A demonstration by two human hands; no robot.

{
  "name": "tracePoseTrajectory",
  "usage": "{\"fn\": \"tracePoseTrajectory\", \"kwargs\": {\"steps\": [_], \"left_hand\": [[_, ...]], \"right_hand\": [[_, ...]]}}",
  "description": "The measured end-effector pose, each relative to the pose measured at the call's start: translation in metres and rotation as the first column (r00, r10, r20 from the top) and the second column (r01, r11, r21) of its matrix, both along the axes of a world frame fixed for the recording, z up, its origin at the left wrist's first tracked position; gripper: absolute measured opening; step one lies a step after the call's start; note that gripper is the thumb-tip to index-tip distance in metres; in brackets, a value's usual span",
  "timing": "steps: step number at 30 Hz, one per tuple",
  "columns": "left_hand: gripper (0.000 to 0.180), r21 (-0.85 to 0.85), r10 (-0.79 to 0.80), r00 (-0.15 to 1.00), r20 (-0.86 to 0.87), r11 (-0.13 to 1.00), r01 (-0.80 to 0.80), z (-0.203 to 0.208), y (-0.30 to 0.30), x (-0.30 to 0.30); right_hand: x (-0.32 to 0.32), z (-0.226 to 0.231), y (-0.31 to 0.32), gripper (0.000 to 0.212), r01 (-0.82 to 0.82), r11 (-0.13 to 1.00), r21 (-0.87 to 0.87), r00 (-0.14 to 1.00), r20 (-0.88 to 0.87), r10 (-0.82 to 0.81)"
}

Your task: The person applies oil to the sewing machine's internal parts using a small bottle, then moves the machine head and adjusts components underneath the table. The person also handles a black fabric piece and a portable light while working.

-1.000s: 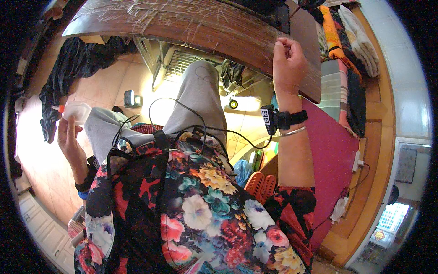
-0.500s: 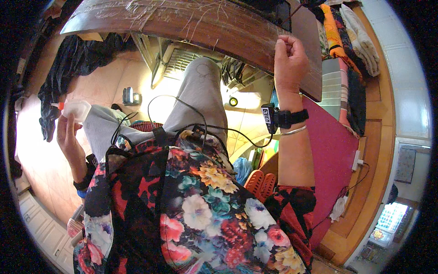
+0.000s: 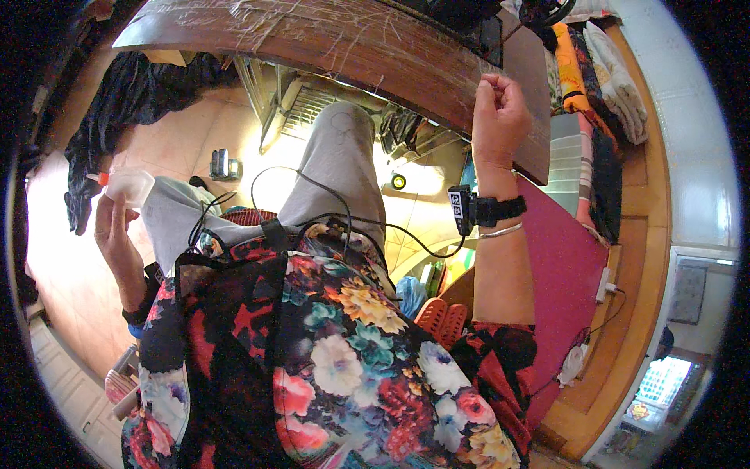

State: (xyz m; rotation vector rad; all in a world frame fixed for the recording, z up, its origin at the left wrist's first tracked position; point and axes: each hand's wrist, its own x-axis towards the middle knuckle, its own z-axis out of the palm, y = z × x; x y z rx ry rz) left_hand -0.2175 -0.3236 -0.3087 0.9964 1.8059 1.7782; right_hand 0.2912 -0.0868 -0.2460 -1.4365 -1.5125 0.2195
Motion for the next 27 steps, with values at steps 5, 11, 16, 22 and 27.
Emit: {"fn": "tracePoseTrajectory", "kwargs": {"steps": [5, 11, 16, 22, 27], "left_hand": [[0.023, 0.020, 0.018, 0.999, 0.030, 1.000, -0.019, 0.001, 0.001, 0.001], [0.023, 0.023, 0.029, 0.999, 0.034, 0.999, -0.030, 0.002, 0.003, 0.004], [0.024, 0.004, 0.031, 0.999, 0.026, 0.999, -0.031, 0.001, 0.002, 0.001], [0.026, 0.064, -0.002, 1.000, 0.007, 0.998, 0.002, 0.013, 0.019, 0.002], [0.029, 0.133, -0.155, 0.985, -0.074, 0.978, 0.163, 0.063, 0.081, 0.013]], "right_hand": [[-0.001, -0.002, 0.001, 0.012, 0.035, 0.999, 0.003, 0.999, 0.024, -0.035], [0.001, -0.005, 0.003, 0.012, -0.007, 0.999, 0.048, 1.000, 0.009, 0.006], [-0.002, -0.003, 0.002, 0.013, 0.006, 0.999, 0.042, 1.000, 0.023, -0.007], [-0.017, 0.005, -0.018, 0.017, 0.023, 0.966, 0.257, 0.999, -0.044, -0.012], [-0.062, -0.047, -0.073, 0.012, -0.163, 0.951, 0.264, 0.985, -0.017, 0.173]]}}
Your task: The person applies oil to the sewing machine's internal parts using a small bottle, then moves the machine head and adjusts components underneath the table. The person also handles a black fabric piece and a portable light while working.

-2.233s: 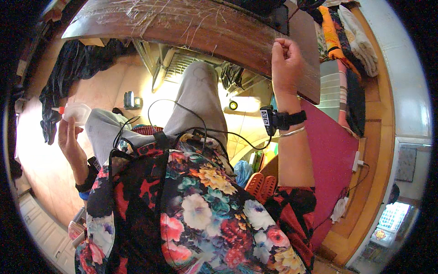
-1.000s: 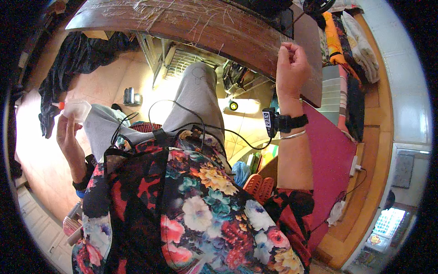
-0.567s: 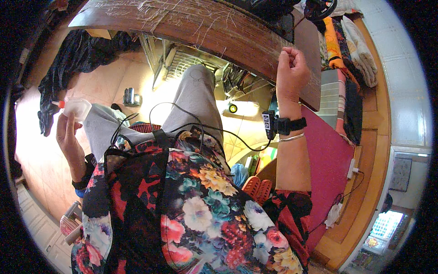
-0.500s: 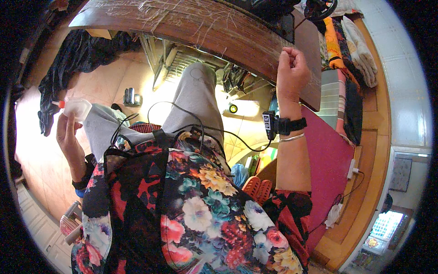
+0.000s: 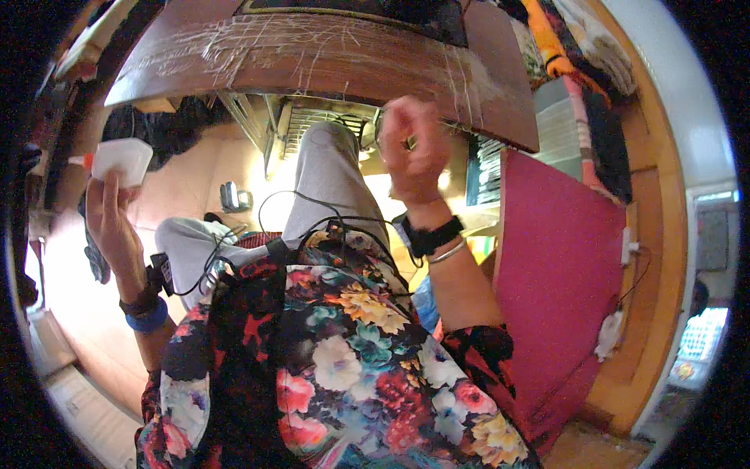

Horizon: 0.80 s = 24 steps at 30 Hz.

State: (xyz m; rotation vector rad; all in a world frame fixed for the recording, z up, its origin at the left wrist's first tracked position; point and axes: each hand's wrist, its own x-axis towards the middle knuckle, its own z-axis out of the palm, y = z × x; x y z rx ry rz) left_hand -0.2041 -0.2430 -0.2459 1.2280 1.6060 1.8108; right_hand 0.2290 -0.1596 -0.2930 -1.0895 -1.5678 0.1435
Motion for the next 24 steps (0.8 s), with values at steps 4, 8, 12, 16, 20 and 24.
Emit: {"fn": "tracePoseTrajectory", "kwargs": {"steps": [4, 8, 12, 16, 20, 24], "left_hand": [[0.022, 0.121, -0.066, 0.976, -0.207, 0.988, 0.092, 0.035, 0.069, 0.039], [0.024, 0.130, -0.079, 0.946, -0.314, 0.984, 0.125, 0.053, 0.123, 0.079], [0.024, 0.077, -0.071, 0.884, -0.462, 0.990, 0.120, 0.065, 0.154, 0.080], [0.024, 0.050, -0.119, 0.892, -0.437, 0.986, 0.157, 0.053, 0.167, 0.067], [0.028, 0.073, -0.001, 0.903, -0.429, 0.997, 0.036, 0.038, 0.172, 0.062], [0.039, 0.021, 0.081, 0.962, -0.259, 0.997, -0.078, 0.047, 0.174, 0.049]], "right_hand": [[0.001, -0.106, -0.031, 0.013, -0.059, 0.899, -0.435, 0.989, -0.146, -0.006], [0.062, -0.212, -0.028, 0.031, 0.063, 0.546, -0.835, 0.987, -0.028, -0.157], [0.082, -0.264, -0.020, 0.059, -0.269, 0.448, -0.853, 0.836, -0.438, -0.331], [0.074, -0.273, -0.006, 0.089, -0.150, 0.462, -0.874, 0.924, -0.290, -0.249], [0.067, -0.272, 0.005, 0.099, -0.082, 0.608, -0.789, 0.929, -0.281, -0.240], [0.061, -0.269, 0.013, 0.098, 0.043, 0.598, -0.800, 0.927, -0.191, -0.323]]}}
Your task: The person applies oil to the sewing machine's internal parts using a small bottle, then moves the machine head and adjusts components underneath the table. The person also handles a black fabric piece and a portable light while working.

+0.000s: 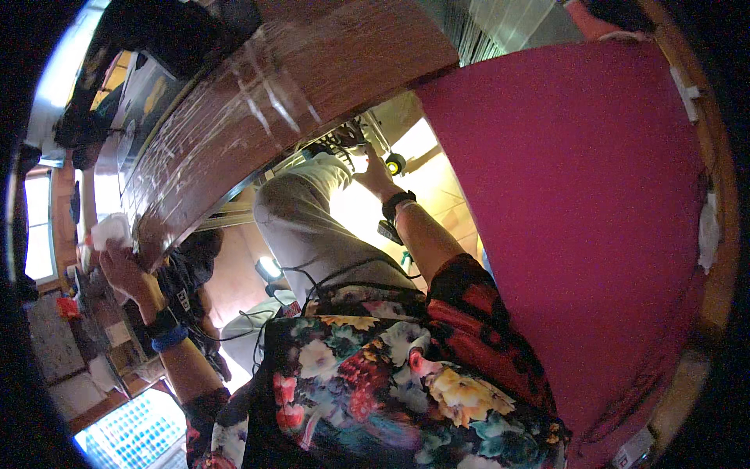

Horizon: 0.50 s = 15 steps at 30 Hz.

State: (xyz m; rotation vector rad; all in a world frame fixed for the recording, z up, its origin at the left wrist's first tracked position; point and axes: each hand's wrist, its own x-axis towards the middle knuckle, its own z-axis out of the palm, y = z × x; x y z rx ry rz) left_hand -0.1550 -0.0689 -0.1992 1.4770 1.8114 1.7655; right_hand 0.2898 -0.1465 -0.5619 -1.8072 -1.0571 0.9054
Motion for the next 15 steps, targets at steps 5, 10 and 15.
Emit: {"fn": "tracePoseTrajectory", "kwargs": {"steps": [5, 10, 15], "left_hand": [[0.040, -0.008, 0.089, 0.987, -0.137, 0.996, -0.091, 0.007, 0.009, -0.015], [0.042, 0.021, 0.138, 0.941, -0.310, 0.990, -0.139, 0.011, 0.017, -0.026], [0.047, -0.023, 0.144, 0.938, -0.314, 0.987, -0.159, 0.014, 0.022, -0.032]], "right_hand": [[-0.007, 0.004, 0.008, 0.096, -0.050, 0.995, -0.083, 0.997, 0.046, 0.054], [-0.025, 0.002, 0.002, 0.106, 0.050, 0.997, -0.062, 0.999, -0.014, -0.051], [-0.026, 0.012, 0.002, 0.102, 0.067, 0.990, -0.123, 0.984, -0.158, -0.086]]}}
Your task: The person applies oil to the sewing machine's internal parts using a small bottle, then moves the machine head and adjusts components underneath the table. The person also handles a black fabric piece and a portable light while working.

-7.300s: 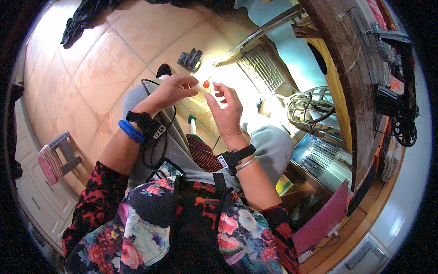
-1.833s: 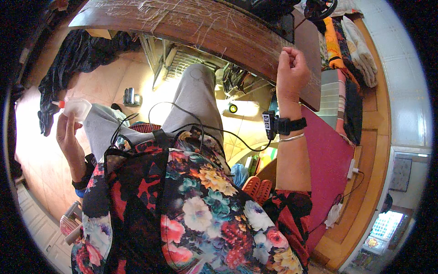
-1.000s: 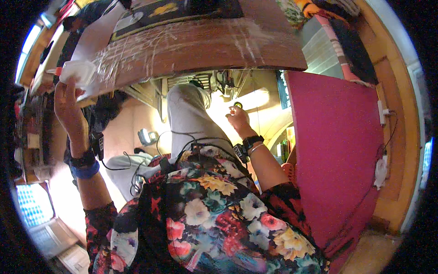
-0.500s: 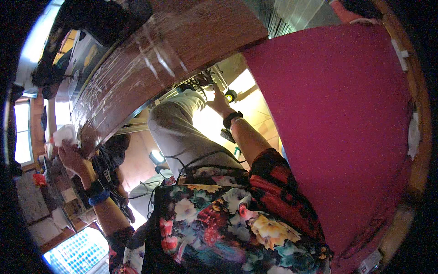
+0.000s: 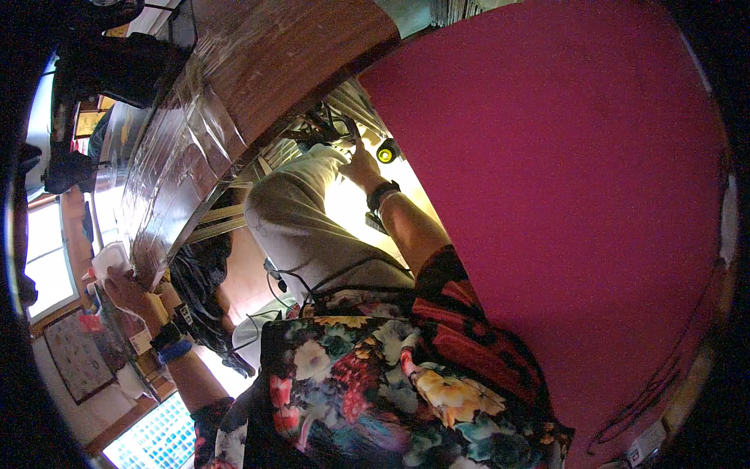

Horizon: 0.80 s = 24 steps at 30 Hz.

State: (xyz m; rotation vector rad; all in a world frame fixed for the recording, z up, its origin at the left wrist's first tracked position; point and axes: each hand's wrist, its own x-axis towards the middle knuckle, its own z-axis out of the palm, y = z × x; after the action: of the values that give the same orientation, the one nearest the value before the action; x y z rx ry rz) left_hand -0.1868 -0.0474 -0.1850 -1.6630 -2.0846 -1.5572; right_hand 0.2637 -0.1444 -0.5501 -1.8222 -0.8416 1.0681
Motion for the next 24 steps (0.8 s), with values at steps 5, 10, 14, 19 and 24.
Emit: {"fn": "tracePoseTrajectory", "kwargs": {"steps": [5, 10, 14, 19, 24], "left_hand": [[0.047, 0.004, -0.007, 0.996, -0.086, 1.000, 0.008, 0.000, -0.001, 0.000], [0.038, -0.002, 0.004, 1.000, 0.007, 1.000, -0.004, 0.004, 0.001, 0.004], [0.041, 0.017, -0.034, 0.998, 0.052, 0.999, 0.033, 0.004, -0.001, 0.013], [0.038, 0.073, -0.091, 0.995, 0.051, 0.994, 0.088, 0.003, -0.006, 0.026], [0.039, 0.100, -0.105, 0.991, 0.085, 0.990, 0.097, 0.000, -0.002, 0.031]], "right_hand": [[0.000, 0.019, 0.001, 0.080, 0.076, 0.996, -0.043, 0.980, 0.188, -0.067], [-0.005, 0.035, -0.004, 0.057, 0.236, 0.897, 0.375, 0.900, 0.264, -0.347], [-0.008, 0.052, 0.002, 0.052, 0.241, 0.867, 0.436, 0.936, 0.131, -0.326], [-0.009, 0.066, -0.003, 0.060, 0.308, 0.829, 0.466, 0.925, 0.056, -0.375], [0.005, 0.072, -0.014, 0.045, 0.149, 0.834, 0.531, 0.873, 0.326, -0.364]]}}
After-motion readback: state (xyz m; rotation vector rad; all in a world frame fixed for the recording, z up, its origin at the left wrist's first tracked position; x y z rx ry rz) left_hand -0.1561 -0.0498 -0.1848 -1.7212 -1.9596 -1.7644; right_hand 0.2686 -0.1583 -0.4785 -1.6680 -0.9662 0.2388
